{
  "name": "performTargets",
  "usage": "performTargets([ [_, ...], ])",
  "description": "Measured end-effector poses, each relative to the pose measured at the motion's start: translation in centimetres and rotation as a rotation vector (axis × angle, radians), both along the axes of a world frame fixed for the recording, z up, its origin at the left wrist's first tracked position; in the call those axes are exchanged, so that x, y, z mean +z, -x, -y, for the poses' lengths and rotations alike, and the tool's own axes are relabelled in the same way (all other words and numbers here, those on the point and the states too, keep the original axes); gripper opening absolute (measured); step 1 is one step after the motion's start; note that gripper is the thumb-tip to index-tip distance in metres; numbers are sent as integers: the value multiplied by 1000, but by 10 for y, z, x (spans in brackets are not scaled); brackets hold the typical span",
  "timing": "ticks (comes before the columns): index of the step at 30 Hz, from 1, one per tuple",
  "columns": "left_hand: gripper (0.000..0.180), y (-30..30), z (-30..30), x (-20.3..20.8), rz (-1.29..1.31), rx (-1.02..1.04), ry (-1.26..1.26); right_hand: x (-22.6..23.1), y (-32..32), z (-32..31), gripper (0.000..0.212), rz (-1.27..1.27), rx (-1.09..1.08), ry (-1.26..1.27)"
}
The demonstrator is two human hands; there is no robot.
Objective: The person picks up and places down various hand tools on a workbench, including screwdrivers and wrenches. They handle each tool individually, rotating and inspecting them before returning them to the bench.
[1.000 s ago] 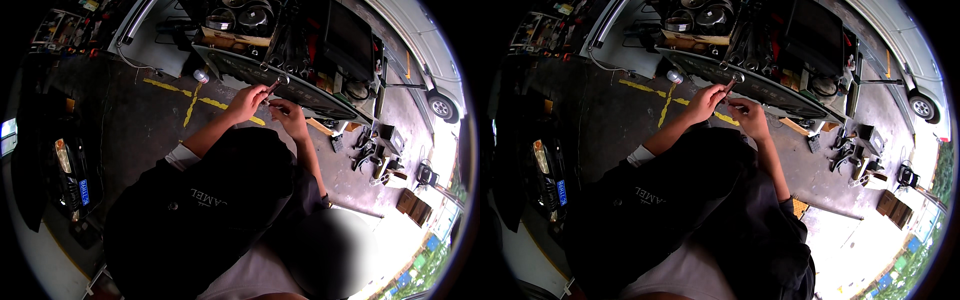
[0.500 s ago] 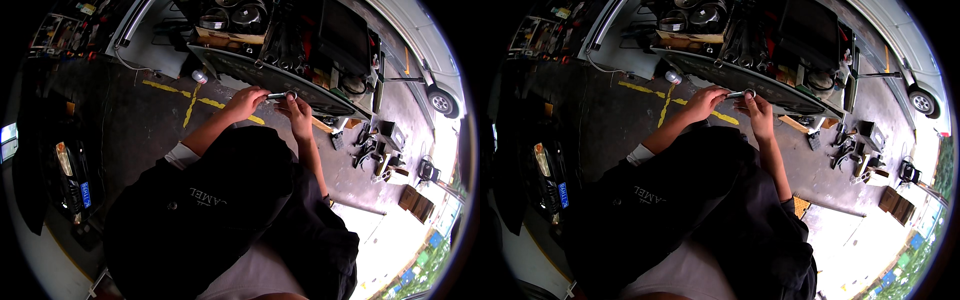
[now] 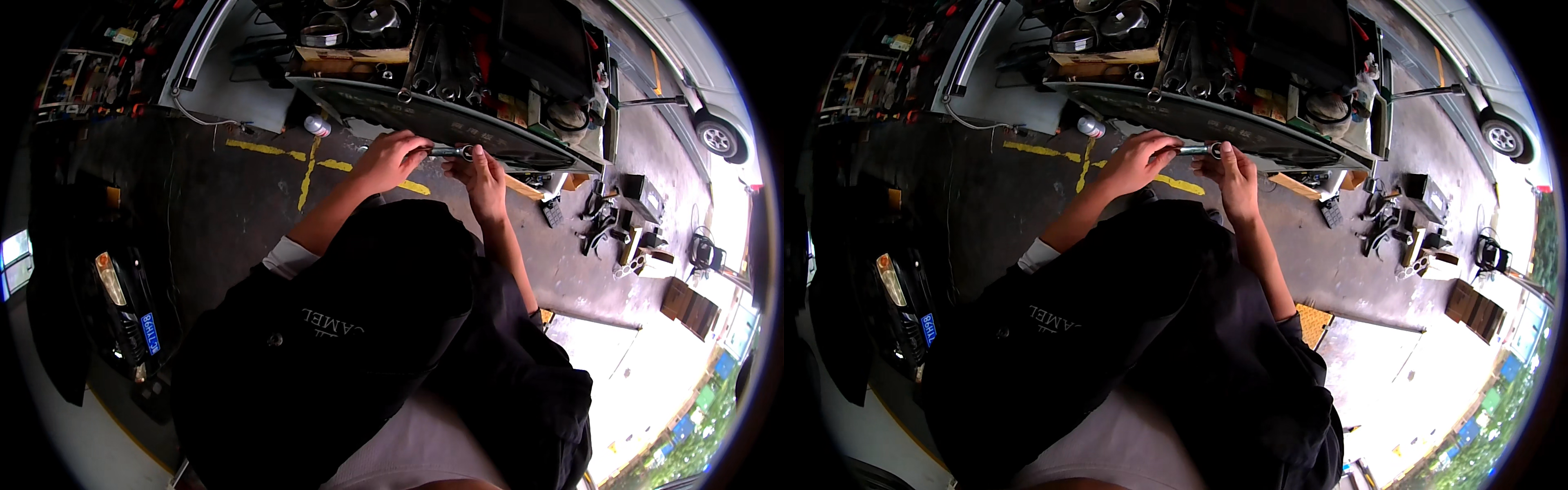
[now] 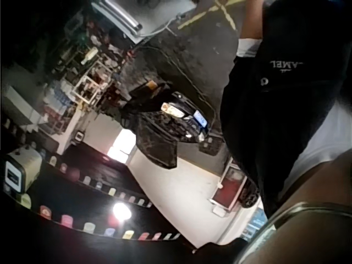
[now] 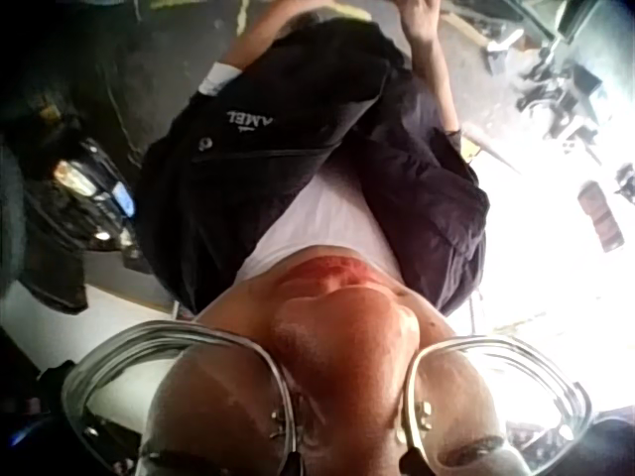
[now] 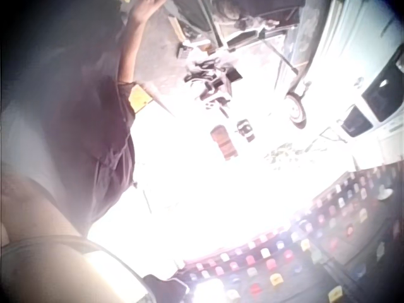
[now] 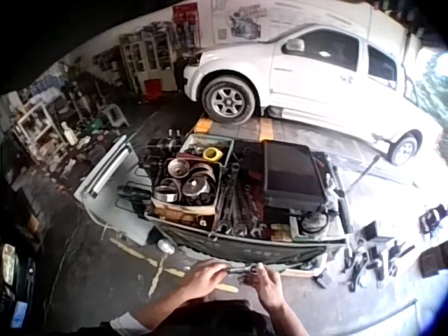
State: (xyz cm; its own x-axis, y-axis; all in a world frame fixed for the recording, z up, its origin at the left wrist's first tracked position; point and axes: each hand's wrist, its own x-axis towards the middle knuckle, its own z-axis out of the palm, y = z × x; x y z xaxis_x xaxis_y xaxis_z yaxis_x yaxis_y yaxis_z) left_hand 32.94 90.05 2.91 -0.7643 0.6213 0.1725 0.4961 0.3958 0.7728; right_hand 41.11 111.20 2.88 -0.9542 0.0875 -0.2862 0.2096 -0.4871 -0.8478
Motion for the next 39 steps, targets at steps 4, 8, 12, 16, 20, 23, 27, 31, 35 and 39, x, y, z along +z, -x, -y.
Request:
performTargets([
  [4,19,9,18,1,-122,81,-90,-5,-7,-4,46,21,-59,57],
  [8,23,14,45,-10,102,326,-132,-10,-16,-12,45,19,-125,154],
  [12,30,12,66,-43,733,417,-534,-9,-25,-16,43,25,-172,234],
  [16,28,-6,64,-41,1151,267,-888,-14,-33,-18,42,25,-208,282],
  [20,20,-15,54,-44,1235,252,-992,-17,-39,-18,42,40,-233,297],
  [23,17,-15,49,-48,1214,232,-1009,-16,-44,-18,41,41,-241,295],
  [27,14,-13,46,-51,1212,224,-1002,-17,-50,-21,42,2,-234,280],
  [31,12,-13,42,-50,1227,257,-947,-10,-55,-21,42,-20,-226,243],
  [35,12,-15,37,-53,1248,288,-930,-9,-61,-22,43,-24,-232,206],
  [39,13,-14,33,-53,1257,256,-927,-10,-68,-25,44,-41,-254,210],
])
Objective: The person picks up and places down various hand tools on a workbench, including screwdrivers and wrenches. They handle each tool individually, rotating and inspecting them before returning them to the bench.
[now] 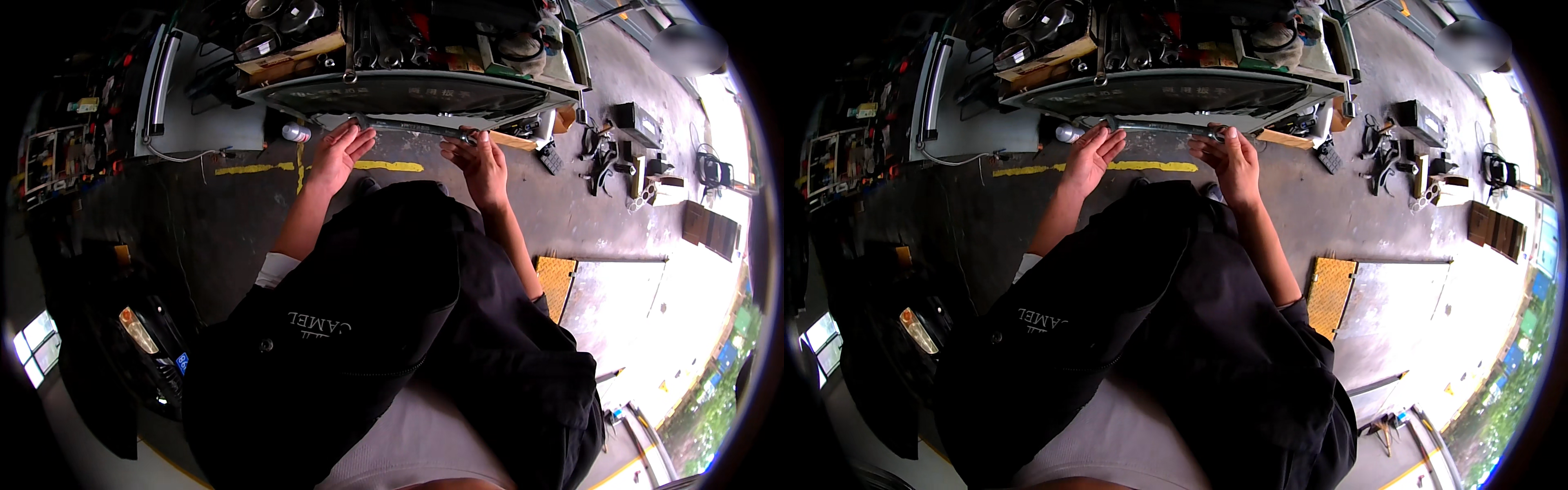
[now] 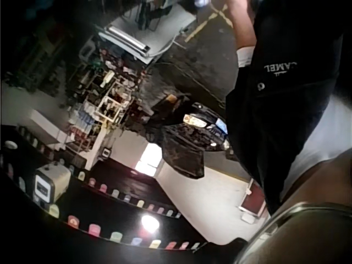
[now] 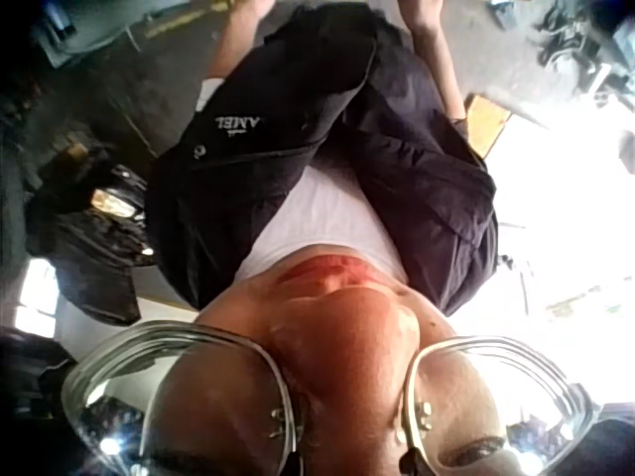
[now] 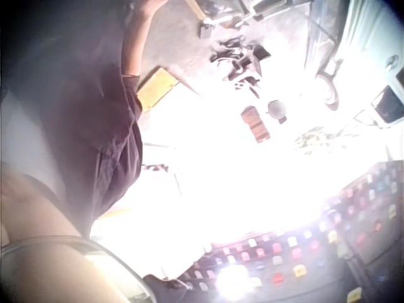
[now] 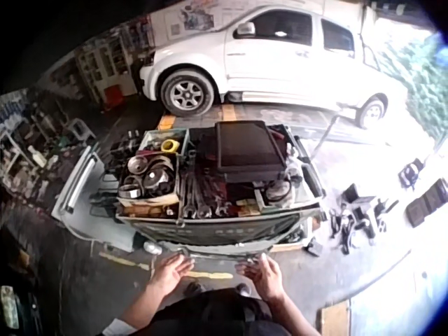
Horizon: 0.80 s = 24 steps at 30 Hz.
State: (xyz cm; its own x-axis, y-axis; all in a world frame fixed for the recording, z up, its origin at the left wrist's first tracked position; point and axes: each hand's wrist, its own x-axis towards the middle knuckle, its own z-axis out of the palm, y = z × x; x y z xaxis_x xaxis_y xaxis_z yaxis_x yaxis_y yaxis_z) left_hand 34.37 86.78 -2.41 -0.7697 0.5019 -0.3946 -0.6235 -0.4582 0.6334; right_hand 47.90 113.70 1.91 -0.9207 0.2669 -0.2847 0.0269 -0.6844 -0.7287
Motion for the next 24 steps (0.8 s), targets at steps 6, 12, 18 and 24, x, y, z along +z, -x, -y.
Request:
performTargets([
  [6,15,-3,-9,6,2,-40,-10,-6,-13,-5,44,5,-50,23],
  [12,14,-12,-17,6,3,-72,8,-18,-27,-13,44,10,-67,-1],
  [18,14,-29,-23,-4,57,-100,55,-24,-38,-22,45,63,-83,-15],
  [24,17,-43,-30,-4,62,-107,84,-29,-49,-30,45,102,-83,-22],
])
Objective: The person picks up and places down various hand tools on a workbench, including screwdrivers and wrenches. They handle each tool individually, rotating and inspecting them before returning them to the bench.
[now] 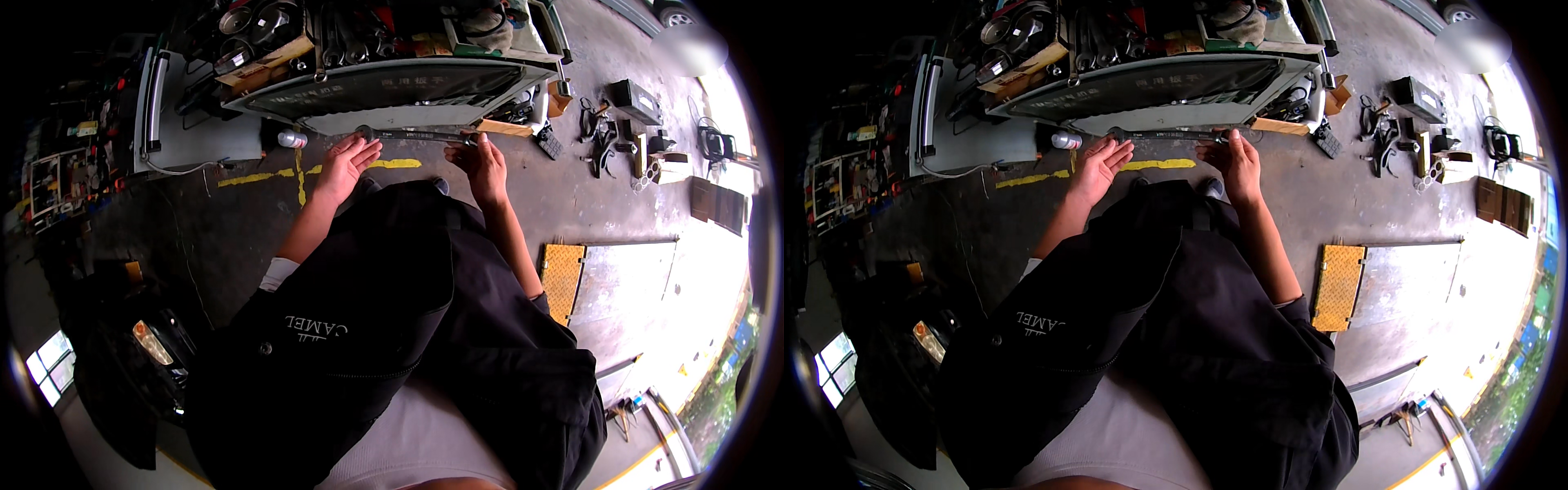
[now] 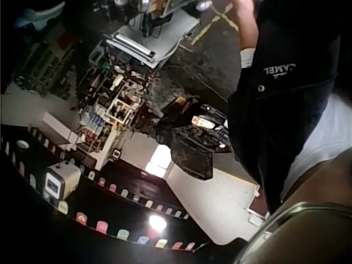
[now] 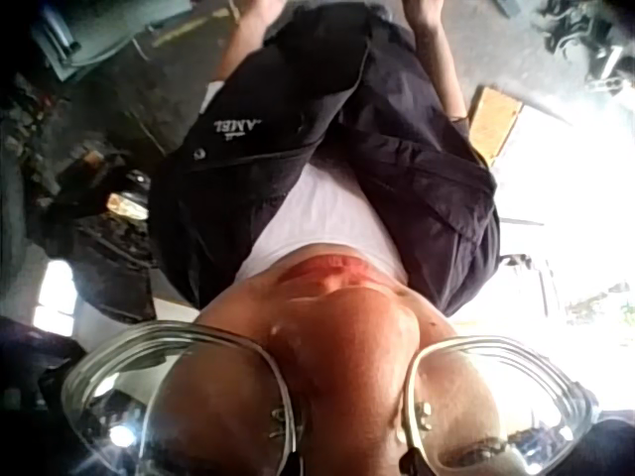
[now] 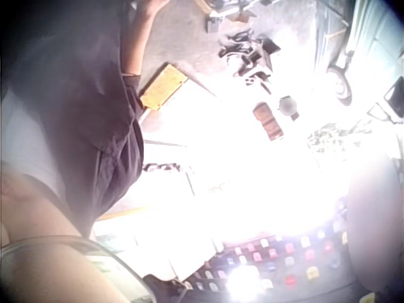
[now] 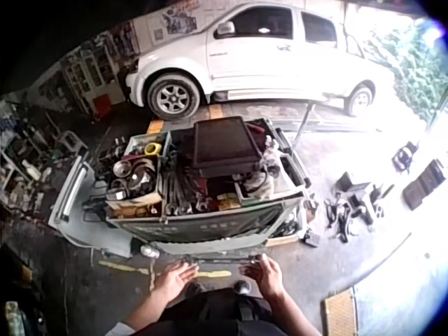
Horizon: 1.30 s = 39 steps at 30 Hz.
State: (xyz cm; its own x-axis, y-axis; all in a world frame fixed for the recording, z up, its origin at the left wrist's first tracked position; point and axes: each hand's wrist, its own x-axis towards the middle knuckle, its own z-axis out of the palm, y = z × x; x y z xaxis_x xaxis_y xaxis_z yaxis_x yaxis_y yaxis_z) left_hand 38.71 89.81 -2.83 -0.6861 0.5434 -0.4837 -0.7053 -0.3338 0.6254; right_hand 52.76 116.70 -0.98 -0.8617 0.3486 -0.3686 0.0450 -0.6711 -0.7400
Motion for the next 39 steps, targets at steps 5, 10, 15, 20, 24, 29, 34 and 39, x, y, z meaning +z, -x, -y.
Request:
performTargets([
  [5,17,-8,-7,1,-3,8,-18,-1,-10,-8,45,50,4,21],
  [10,19,-12,-20,11,-48,39,-10,0,-21,-21,42,143,73,9],
  [15,22,-10,-43,21,-104,51,-4,-20,-33,-37,38,166,125,2],
  [20,24,-5,-71,33,-205,33,-3,-47,-43,-49,38,114,153,38],
  [24,24,4,-90,39,-332,7,56,-69,-45,-54,39,88,243,-67],
  [29,28,15,-117,52,-525,6,226,-90,-30,-57,36,85,344,-218],
  [34,26,25,-131,68,-694,7,348,-93,18,-51,29,157,318,-646],
  [39,19,40,-137,71,-823,30,292,-90,64,-51,29,179,291,-1082],
])
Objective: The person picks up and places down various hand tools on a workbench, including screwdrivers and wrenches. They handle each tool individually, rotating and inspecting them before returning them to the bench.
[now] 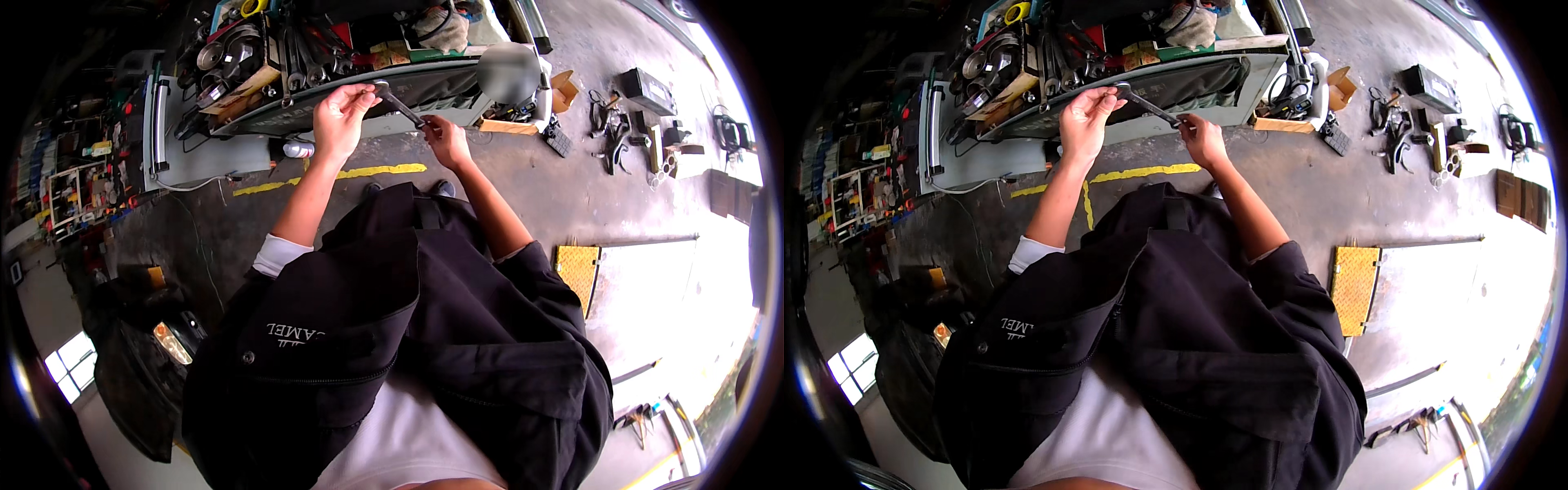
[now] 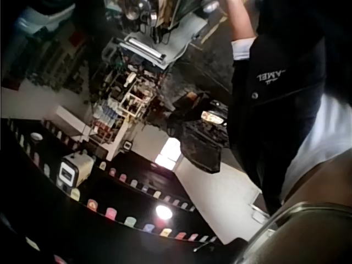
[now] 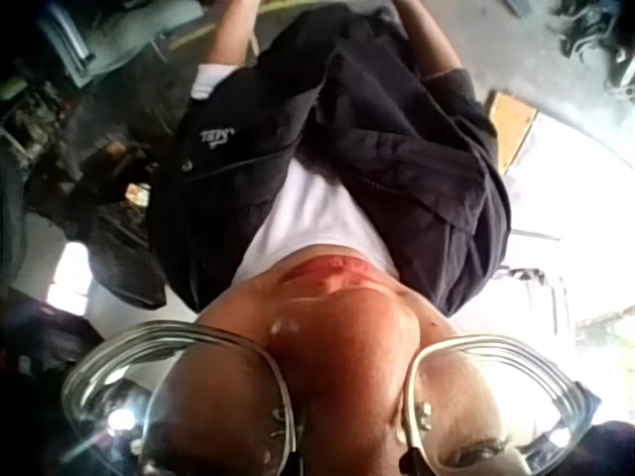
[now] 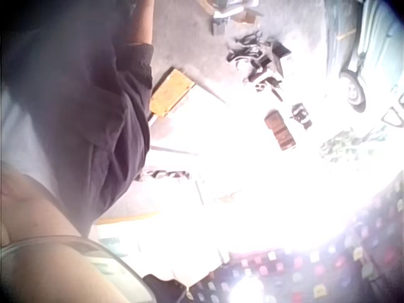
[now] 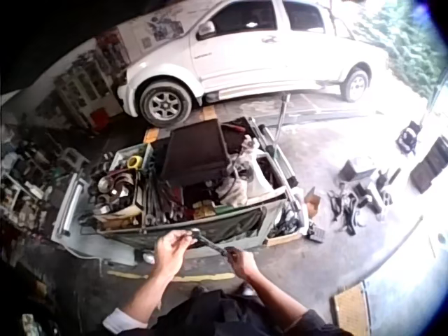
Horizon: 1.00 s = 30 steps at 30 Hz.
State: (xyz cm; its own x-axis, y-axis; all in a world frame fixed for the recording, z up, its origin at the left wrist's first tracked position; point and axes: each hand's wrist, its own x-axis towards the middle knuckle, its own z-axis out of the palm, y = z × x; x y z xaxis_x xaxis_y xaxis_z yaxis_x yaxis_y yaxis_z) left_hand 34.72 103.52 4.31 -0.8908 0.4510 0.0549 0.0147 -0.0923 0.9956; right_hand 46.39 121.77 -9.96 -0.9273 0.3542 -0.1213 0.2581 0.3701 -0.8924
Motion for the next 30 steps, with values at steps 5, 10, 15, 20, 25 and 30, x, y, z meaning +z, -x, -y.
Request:
performTargets([
  [5,15,5,-4,10,-120,1,71,5,32,-1,18,-238,6,-200],
  [10,13,5,-6,1,-195,24,210,0,58,-4,16,-163,-30,-356],
  [15,10,-5,-12,0,-348,12,265,-13,69,-2,19,-101,-75,-493],
  [20,11,-5,-15,-11,-453,21,332,-24,69,-1,17,-121,-56,-560],
  [25,9,-1,-20,-14,-464,29,359,-30,68,-1,15,-121,-27,-529],
  [30,9,3,-26,-13,-391,-9,430,-21,54,7,18,-108,-40,-390],
])
